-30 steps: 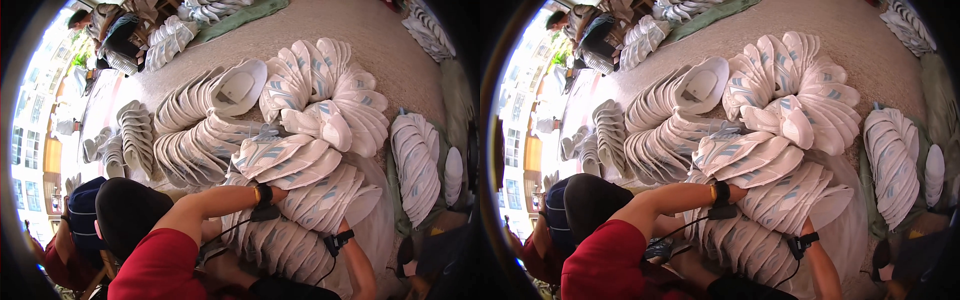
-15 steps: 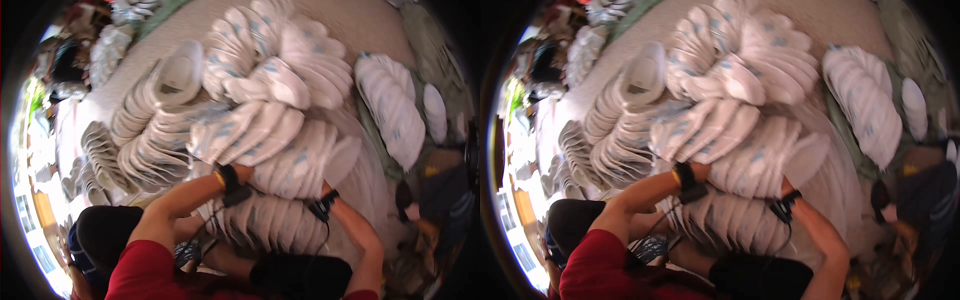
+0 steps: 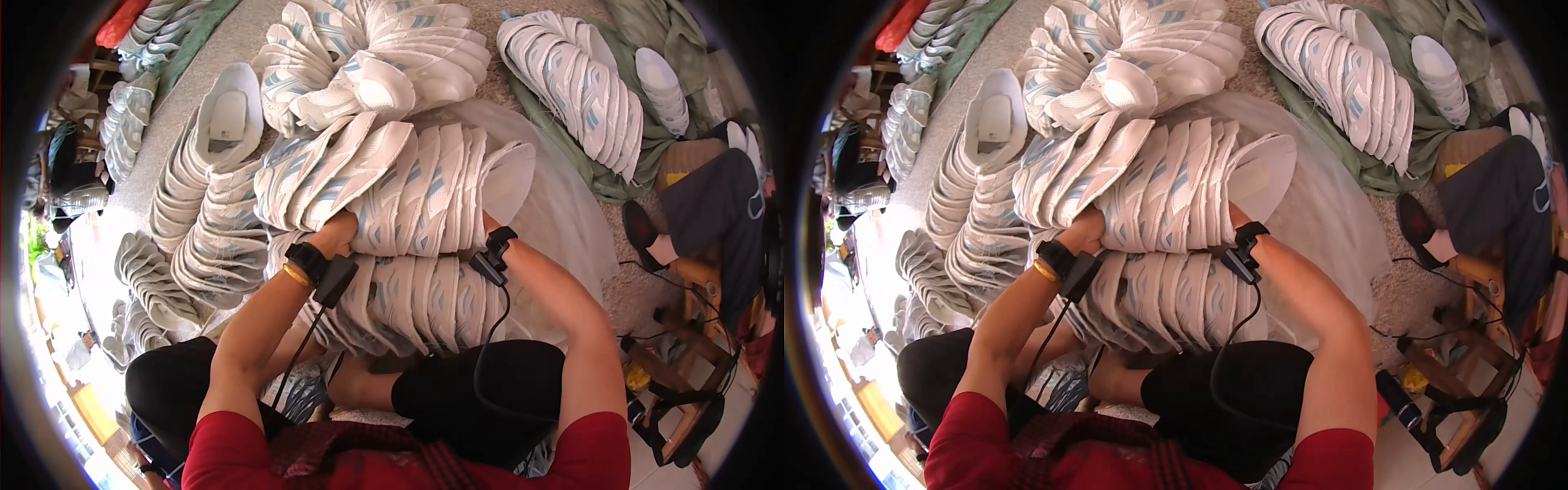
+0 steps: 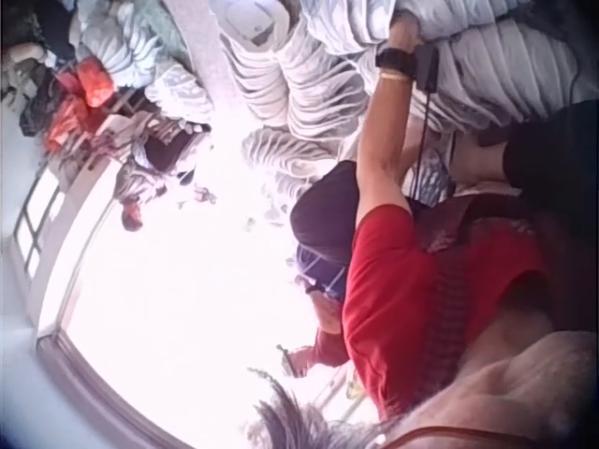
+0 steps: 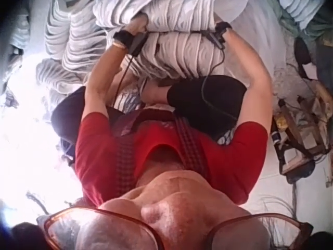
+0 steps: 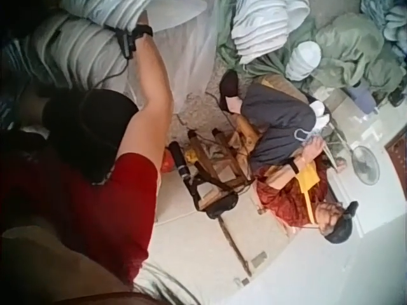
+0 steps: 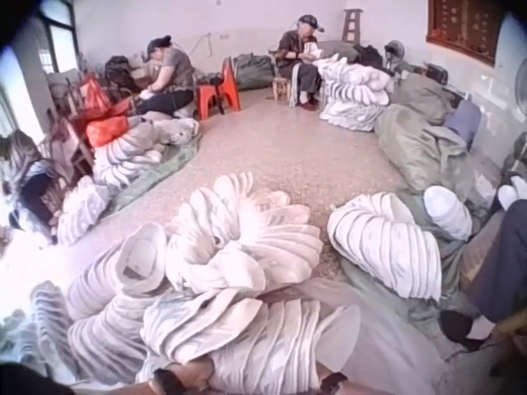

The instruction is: Organizing shoe uppers on the floor and using a measuring tape to measure specific components.

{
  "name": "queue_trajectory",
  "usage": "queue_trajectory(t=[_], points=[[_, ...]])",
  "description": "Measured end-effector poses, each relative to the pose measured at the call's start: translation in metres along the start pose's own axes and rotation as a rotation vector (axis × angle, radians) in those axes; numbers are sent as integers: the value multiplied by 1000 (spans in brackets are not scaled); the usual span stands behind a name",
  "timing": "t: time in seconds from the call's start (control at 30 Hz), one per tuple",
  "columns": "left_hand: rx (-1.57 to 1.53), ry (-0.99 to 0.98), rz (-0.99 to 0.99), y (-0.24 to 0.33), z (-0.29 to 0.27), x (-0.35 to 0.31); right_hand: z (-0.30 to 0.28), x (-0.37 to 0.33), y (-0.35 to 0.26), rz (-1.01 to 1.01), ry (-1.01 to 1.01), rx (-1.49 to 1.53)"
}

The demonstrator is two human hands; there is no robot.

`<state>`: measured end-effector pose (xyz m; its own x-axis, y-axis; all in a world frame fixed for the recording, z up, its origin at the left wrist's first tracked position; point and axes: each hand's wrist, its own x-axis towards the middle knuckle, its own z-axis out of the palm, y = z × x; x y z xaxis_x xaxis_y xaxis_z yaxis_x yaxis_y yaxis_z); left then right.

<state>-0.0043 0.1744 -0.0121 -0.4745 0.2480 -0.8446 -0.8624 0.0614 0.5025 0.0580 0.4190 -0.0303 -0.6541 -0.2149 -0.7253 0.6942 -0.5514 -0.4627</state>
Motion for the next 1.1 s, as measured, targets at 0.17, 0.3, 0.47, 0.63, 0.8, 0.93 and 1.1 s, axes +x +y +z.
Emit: queue_trajectory(t=[0.17, 0.3, 0.47, 0.63, 0.8, 0.93, 1.1], points=[[598, 369, 402, -14, 3, -51, 11, -4, -2, -7, -15, 4], [702, 384, 675, -19, 13, -77, 14, -10, -5, -16, -22, 3], [859, 545, 823, -4, 30, -37, 17, -21, 2, -2, 5, 62], [1295, 381, 942, 6, 21, -46, 28, -21, 16, 13, 67, 126], [903, 180, 586, 63, -30, -111, 33, -20, 12, 27, 71, 138], [737, 701, 944, 91, -82, -87, 41, -14, 14, 44, 24, 108], [1775, 681, 1199, 37, -109, -59, 45, -6, 21, 66, -34, 87]])
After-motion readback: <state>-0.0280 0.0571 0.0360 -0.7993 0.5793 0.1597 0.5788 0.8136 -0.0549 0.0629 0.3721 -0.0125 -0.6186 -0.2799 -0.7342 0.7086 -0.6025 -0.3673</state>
